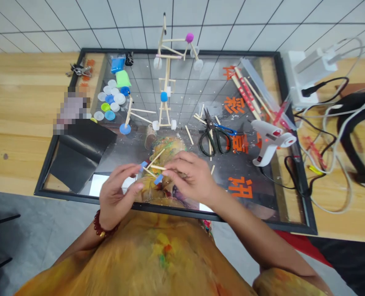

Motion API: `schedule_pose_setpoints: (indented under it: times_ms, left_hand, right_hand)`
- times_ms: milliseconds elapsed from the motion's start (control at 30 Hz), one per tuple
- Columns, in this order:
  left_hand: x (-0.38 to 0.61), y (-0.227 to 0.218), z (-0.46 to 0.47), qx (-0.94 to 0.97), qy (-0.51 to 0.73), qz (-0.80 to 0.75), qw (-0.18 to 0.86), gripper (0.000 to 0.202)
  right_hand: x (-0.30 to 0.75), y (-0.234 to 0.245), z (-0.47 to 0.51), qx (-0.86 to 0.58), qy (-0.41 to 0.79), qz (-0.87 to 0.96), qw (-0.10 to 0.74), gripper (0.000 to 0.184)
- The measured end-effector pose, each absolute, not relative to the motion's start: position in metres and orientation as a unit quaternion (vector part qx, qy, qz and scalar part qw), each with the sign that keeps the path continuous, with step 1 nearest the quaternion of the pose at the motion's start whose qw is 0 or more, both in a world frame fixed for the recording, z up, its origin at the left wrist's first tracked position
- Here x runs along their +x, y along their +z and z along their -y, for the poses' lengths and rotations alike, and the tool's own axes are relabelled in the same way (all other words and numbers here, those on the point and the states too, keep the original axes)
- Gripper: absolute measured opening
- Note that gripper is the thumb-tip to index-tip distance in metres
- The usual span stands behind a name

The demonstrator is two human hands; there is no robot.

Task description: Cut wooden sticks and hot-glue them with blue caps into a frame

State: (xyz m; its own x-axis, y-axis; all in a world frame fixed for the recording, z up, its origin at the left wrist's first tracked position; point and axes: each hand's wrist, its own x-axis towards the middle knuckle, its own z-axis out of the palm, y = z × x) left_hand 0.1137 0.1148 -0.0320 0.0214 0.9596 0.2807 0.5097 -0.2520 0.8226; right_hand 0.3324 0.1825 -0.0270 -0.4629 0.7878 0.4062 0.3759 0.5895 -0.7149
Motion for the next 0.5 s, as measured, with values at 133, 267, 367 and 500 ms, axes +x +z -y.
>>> schedule_pose_setpoints:
  times_ms: [133,267,367,500]
  left_hand:
    - [0.142,-0.03,-0.112,0.541,0.457,-0.506,0.492,0.024]
    - [0.16,-0.038,-0.112,0.3,0.53,-0.453,0.651,0.023]
    - [0.162,-0.039,-0.111,0.189,0.54,-0.414,0.708,0.023]
    - [0.154,-0.037,-0.107,0.192,0.552,-0.417,0.696,0.022]
  right_hand:
    - [0.299,-0.019,-0.159,-0.406,0.233,0.775,0.425,0.01]
    - [0.281,-0.022,-0.15,-0.444,0.094,0.804,0.385,0.018]
    - [0.277,-0.02,-0.141,-0.409,0.062,0.844,0.341,0.024]
    - [0.312,-0.016,-0.124,-0.417,0.108,0.837,0.337,0.032]
